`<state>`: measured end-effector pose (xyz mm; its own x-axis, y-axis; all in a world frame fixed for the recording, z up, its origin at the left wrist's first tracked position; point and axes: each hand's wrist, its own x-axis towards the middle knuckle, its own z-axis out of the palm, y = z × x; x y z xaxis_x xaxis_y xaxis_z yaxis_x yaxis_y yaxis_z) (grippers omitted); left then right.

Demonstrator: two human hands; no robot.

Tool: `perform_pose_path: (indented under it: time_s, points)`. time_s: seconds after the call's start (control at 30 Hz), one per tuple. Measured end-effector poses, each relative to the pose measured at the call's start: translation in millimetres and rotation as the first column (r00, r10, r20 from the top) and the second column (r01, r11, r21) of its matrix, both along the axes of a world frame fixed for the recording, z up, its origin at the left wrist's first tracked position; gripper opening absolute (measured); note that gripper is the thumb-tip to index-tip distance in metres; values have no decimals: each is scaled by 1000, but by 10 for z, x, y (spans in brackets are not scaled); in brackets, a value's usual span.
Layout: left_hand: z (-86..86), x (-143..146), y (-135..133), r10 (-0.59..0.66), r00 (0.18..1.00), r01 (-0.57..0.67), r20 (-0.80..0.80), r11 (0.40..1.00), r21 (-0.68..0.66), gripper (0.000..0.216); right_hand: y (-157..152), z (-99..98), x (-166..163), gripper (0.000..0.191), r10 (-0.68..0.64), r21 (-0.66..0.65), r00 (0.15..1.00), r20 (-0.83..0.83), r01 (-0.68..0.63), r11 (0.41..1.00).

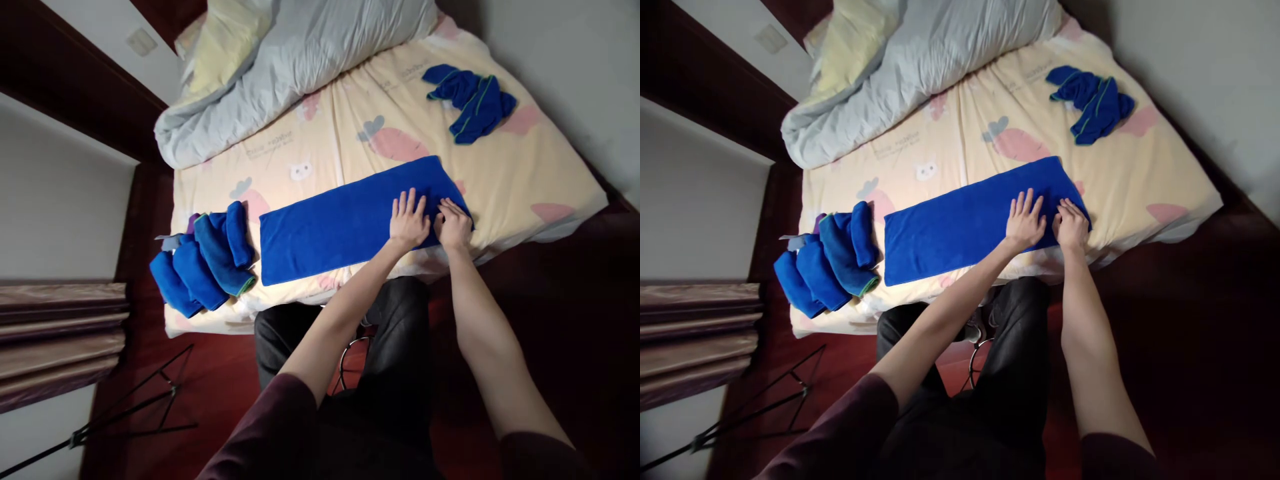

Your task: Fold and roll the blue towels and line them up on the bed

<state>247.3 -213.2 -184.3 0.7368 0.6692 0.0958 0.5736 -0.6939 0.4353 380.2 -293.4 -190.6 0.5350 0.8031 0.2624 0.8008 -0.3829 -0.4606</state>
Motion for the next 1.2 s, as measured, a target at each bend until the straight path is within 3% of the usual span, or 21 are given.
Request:
perform_pose_path:
  time_s: [0.1, 0.2, 0.37, 0.57, 0.8, 0.97, 1.2]
  points:
    - [-165, -162, 27, -25, 1000, 25, 8, 999, -26, 64, 10, -12, -4, 50, -32, 14, 999, 21, 32, 999]
    - [-191, -751, 186, 8, 1000, -8, -26, 1000, -4, 63, 19, -33, -5, 49, -41, 17, 999, 31, 41, 999]
    - [-25, -1794, 541, 210, 967, -208, -143, 978, 30, 65, 27, -62, 25, 47, -41, 18, 998, 43, 40, 999]
    - [120, -2847, 781, 479, 852, -480, -213, 876, 47, 66, 93, -75, 79, 50, -65, -78, 992, 111, 74, 994]
    - [101, -3907, 900, 649, 740, -644, -177, 759, 97, 66, 135, -103, 119, 50, -102, -94, 983, 149, 117, 989]
    - [32, -4230, 1038, 679, 724, -675, -120, 734, 81, 67, 116, 51, -23, 54, -152, -110, 981, 120, 166, 980]
    - [-35, -4212, 1010, 706, 708, -706, 28, 708, 27, 68, 34, 402, -245, 63, -114, -228, 990, 86, 130, 965]
